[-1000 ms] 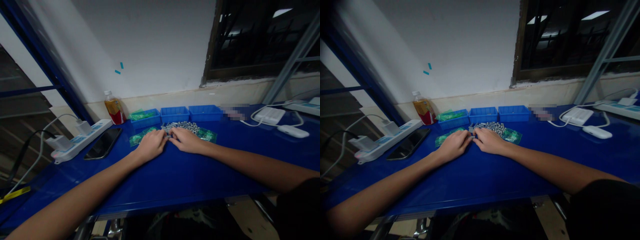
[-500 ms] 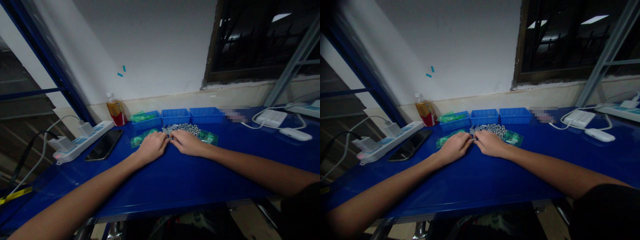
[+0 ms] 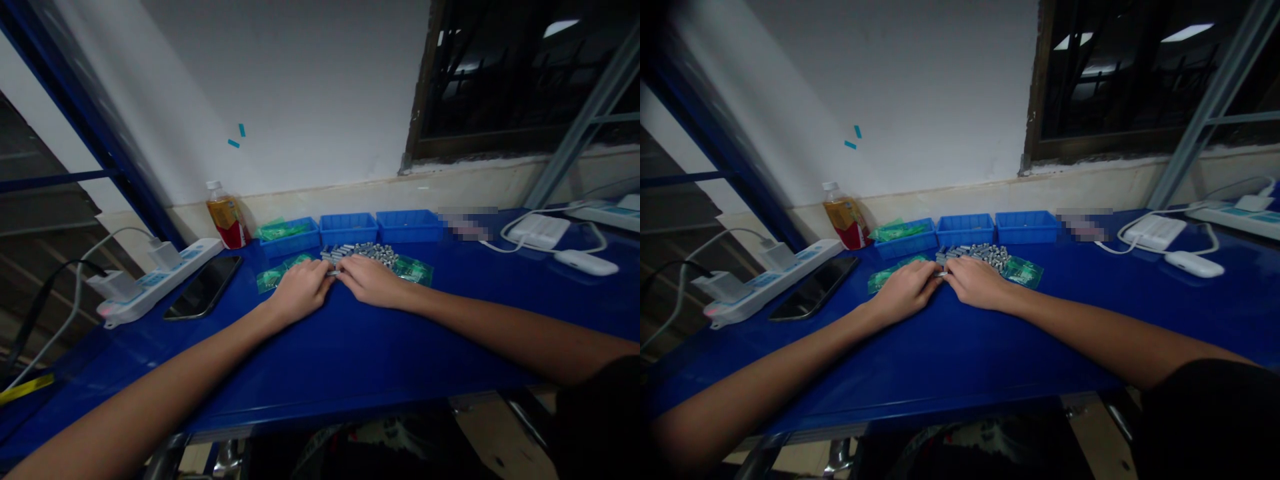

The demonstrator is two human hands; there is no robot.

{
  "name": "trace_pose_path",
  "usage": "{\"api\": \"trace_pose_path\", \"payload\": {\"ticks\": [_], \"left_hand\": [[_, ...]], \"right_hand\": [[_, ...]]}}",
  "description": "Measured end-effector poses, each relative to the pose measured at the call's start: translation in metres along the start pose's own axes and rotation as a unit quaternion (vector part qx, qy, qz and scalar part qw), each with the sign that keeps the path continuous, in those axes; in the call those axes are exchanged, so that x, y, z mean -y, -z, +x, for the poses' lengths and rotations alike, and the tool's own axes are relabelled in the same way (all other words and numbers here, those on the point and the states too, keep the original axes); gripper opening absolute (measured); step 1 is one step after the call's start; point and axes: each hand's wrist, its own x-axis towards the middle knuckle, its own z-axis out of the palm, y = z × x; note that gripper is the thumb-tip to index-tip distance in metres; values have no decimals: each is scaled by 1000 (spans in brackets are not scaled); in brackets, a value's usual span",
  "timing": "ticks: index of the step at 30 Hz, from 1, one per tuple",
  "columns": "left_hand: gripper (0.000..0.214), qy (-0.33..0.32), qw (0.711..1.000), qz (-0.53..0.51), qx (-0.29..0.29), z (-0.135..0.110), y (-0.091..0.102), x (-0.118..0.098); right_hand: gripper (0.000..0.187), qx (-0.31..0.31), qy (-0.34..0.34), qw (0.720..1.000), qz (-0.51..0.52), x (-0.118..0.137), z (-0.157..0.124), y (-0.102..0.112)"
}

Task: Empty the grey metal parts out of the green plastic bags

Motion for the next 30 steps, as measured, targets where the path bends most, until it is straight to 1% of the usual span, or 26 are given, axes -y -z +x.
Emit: {"api": "trace_pose_path", "payload": {"ticks": [5, 10, 14, 19, 25, 30], "left_hand": [[26, 5, 1000, 6, -4, 0, 0, 0], [28, -5, 1000, 6, -5, -1, 0, 1], [30, 3, 1000, 27, -12, 0, 1, 0], [34, 11, 999, 31, -7, 1, 2, 0], [25, 18, 999, -16, -24, -1, 5, -3], [21, 18, 999, -7, -35, -2, 5, -3]], "right_hand": [[19, -4, 3, 1000, 5, -2, 1, -1], [17, -8, 7, 1000, 20, 0, 0, 0], [22, -30, 0, 999, 41, 1, -2, 1], [13, -38, 17, 998, 42, 0, -2, 2], [21, -37, 4, 999, 11, 1, -1, 2], [21, -28, 8, 1000, 3, 1, 0, 0]]}}
